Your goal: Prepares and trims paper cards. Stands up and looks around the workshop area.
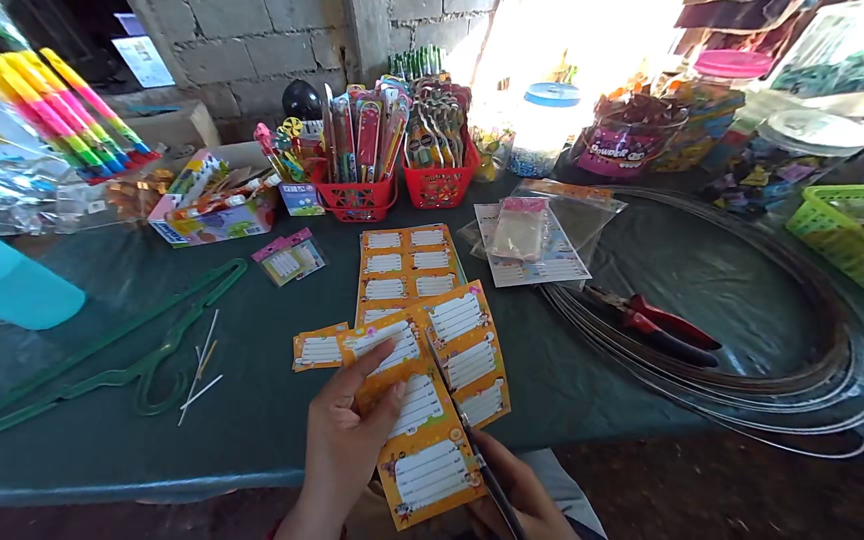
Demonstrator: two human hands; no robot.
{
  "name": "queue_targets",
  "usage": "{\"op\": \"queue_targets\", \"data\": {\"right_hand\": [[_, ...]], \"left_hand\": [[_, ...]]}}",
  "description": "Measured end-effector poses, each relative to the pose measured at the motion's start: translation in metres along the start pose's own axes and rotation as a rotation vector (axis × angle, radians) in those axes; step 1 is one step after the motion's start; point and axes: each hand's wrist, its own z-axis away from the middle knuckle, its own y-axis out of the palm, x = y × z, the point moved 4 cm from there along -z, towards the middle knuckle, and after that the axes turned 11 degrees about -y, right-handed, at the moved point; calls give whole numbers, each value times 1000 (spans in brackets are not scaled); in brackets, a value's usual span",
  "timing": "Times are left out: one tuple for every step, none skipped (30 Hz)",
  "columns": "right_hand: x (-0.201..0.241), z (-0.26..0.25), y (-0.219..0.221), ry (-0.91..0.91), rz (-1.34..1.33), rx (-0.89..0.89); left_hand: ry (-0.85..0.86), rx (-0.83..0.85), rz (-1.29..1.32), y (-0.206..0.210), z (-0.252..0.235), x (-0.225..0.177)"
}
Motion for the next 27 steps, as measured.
{"op": "queue_targets", "data": {"right_hand": [[0,0,0,0,3,0],[0,0,0,-5,3,-1],[-1,0,0,-11,2,-1],[-1,0,0,-13,2,-2],[-1,0,0,-10,1,-1],[-1,0,0,-8,2,0],[-1,0,0,-5,3,0],[-2,0,0,-1,2,0],[-1,0,0,1,0,-2],[-1,0,0,4,-2,-5],[0,-1,0,6,-2,-8],[1,-1,0,5,-1,-7],[2,-2,0,1,4,-1],[2,-3,0,-5,3,6],[2,-3,0,-11,0,12],[2,-4,-1,-14,-3,14],[1,-4,-1,-16,-2,16],[0,-4,-1,-22,0,15],[0,-4,-2,-26,1,14],[0,-5,-2,-26,3,12],[0,-5,-2,-22,7,6],[1,-5,-2,-15,11,1],[1,-5,-1,-8,13,-6],[2,-6,-1,-3,10,-8],[2,-6,-1,-4,4,-7],[2,-6,-2,-12,-6,-2],[2,-7,-2,-22,-20,2]], "left_hand": [[6,-2,-7,0,0,0],[14,-4,-13,0,0,0],[23,-4,-18,0,0,-1],[28,-4,-18,0,0,0],[31,-2,-18,0,0,0],[33,-1,-17,0,0,0],[34,-1,-17,0,0,0],[33,0,-17,0,0,0],[31,-1,-17,0,0,0],[27,-1,-14,0,0,0],[24,2,-7,0,1,0],[23,8,-4,0,2,1],[21,14,-7,0,2,1],[19,16,-11,1,3,1],[18,15,-15,1,3,1],[18,11,-17,1,3,0],[21,10,-22,1,3,0],[27,9,-24,1,3,0],[30,9,-26,1,3,0],[32,9,-30,1,3,0],[31,11,-35,1,2,0],[32,13,-35,1,2,0],[29,13,-34,1,2,0],[26,13,-28,1,2,0],[24,12,-21,1,2,0],[21,14,-17,1,2,0],[16,16,-19,1,3,0]]}}
